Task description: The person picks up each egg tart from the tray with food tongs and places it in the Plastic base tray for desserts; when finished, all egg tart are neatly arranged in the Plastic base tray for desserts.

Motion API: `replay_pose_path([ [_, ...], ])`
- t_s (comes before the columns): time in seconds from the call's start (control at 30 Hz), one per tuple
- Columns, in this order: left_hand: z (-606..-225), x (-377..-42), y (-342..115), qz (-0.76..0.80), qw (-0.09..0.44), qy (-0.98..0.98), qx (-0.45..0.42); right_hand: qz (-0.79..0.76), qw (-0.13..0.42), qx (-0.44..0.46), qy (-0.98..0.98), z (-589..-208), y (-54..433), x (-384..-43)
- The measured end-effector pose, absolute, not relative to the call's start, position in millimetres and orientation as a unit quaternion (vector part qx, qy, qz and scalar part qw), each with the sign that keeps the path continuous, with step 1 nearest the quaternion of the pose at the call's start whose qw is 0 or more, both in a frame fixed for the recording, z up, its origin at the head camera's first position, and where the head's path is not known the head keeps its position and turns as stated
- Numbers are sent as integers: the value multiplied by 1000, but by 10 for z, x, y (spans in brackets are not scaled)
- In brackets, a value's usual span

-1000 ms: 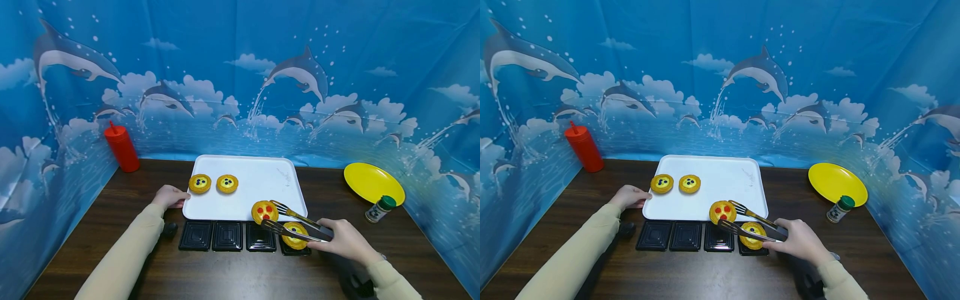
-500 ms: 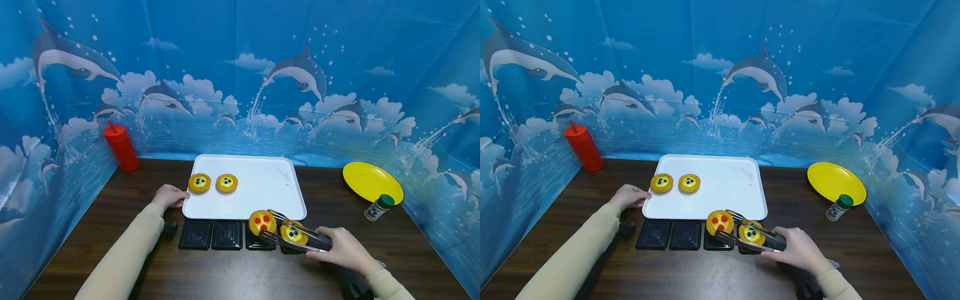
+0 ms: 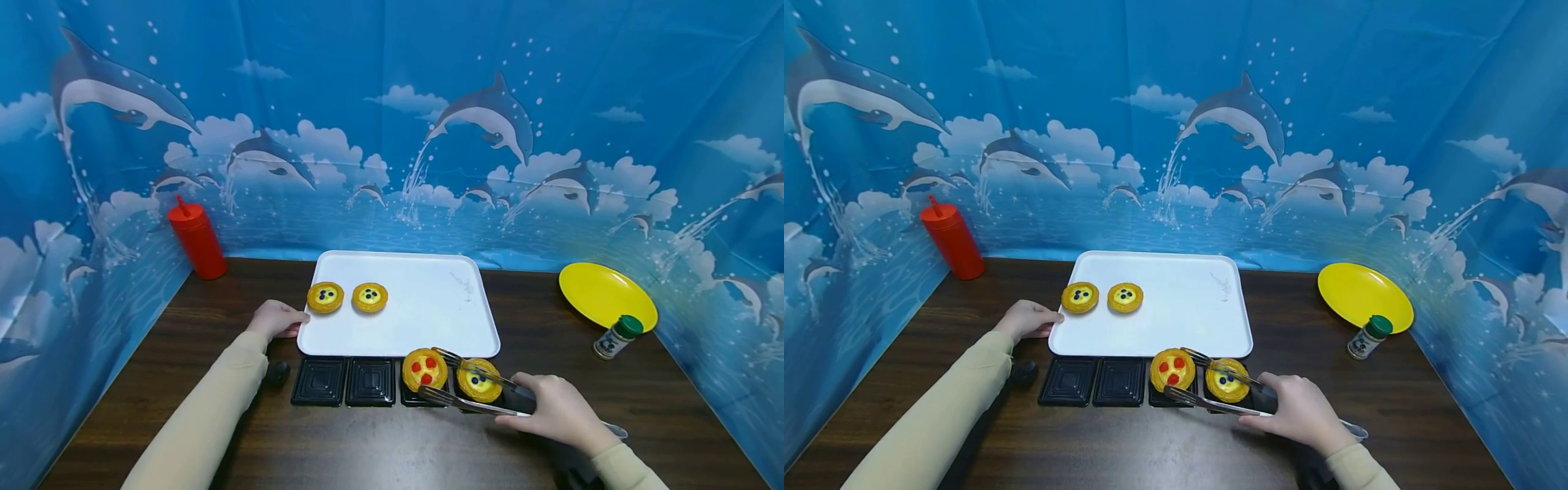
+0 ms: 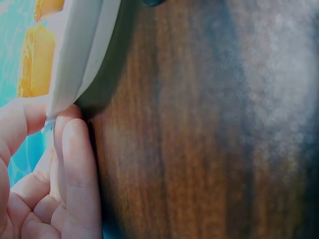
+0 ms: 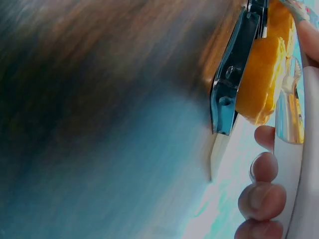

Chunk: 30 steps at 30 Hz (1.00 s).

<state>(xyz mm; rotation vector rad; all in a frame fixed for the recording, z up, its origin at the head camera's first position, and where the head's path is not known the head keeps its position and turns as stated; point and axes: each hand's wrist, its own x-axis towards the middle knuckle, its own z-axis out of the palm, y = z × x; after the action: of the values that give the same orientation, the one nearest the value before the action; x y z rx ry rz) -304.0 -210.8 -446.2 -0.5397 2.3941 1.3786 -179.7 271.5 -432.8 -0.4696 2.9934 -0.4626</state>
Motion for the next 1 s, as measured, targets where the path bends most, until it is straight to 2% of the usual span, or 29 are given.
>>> replay_pose_path([
  [0.23,-4475,-3050,-2114,480,164,840,-193,-116,17,-160,980,-4301,2672,-1771],
  [1.0,-4498,-3063,-2121,483,159,839,-192,-113,40,-147,982,-4170,2702,-1759],
])
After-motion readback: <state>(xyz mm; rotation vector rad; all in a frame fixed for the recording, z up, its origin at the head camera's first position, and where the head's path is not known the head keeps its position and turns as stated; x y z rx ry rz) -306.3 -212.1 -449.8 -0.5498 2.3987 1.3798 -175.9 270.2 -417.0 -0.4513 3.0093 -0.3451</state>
